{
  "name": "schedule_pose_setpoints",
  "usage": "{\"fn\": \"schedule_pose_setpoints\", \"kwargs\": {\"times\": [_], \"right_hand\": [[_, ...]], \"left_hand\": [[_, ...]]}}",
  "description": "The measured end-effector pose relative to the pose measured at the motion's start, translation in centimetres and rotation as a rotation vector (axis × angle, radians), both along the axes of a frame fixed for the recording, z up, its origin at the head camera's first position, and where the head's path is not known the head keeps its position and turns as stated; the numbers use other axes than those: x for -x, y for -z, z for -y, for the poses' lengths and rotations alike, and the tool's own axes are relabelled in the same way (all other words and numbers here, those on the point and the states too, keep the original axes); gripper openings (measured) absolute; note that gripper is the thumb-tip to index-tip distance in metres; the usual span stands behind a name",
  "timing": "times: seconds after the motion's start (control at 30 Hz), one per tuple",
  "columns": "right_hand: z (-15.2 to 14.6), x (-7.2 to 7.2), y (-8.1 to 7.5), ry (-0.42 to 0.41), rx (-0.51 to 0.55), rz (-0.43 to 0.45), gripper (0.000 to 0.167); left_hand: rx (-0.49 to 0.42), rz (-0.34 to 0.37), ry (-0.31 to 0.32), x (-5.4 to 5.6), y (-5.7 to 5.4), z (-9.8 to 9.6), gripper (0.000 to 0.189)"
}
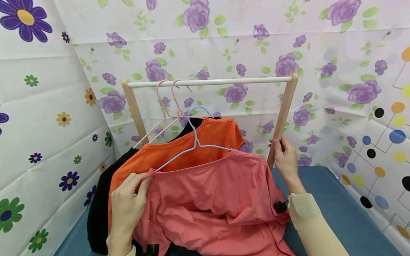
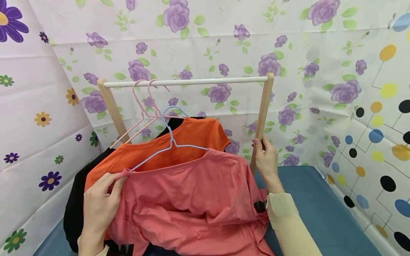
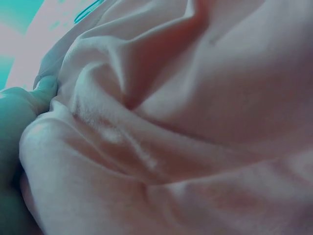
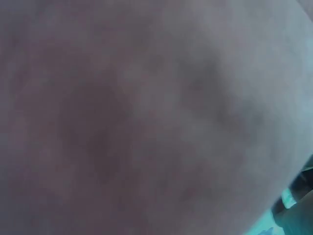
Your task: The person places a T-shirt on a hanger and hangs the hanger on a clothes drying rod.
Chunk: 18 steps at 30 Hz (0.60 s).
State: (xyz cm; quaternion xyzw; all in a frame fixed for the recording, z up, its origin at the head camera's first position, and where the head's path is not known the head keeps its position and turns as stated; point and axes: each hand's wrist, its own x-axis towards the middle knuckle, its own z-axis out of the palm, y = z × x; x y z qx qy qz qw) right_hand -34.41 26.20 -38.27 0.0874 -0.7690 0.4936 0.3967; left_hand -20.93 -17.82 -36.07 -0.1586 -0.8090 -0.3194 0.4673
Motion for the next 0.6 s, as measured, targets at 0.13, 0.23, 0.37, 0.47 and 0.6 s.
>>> {"fn": "schedule_pose_setpoints", "kwargs": {"times": [0.13,0.23,0.37,0.47,0.6], "right_hand": [[0.5,0.4,0.4,0.086,-0.013,-0.051,0.039],[0.8,0.6,0.7,0.125,-0.009,-0.072,0.037],[1.0,0.7,0.9,0.156,-0.009,-0.103,0.033],[1.0,0.6,0.8,0.173,-0.013,-0.128,0.030],[1.1,0.6,0.9,0.166,-0.013,-0.126,0.031]], "left_hand": [[0.005,-0.017,-0.014,-0.1,-0.2,-0.4,0.009],[-0.004,-0.026,-0.032,-0.4,-0.4,-0.6,0.008],[-0.042,-0.028,-0.025,-0.6,-0.8,-1.1,0.005],[-0.065,-0.052,-0.026,-0.7,-1.2,-1.5,0.004],[-0.066,-0.085,-0.059,-0.4,-2.1,-1.7,0.005]]}}
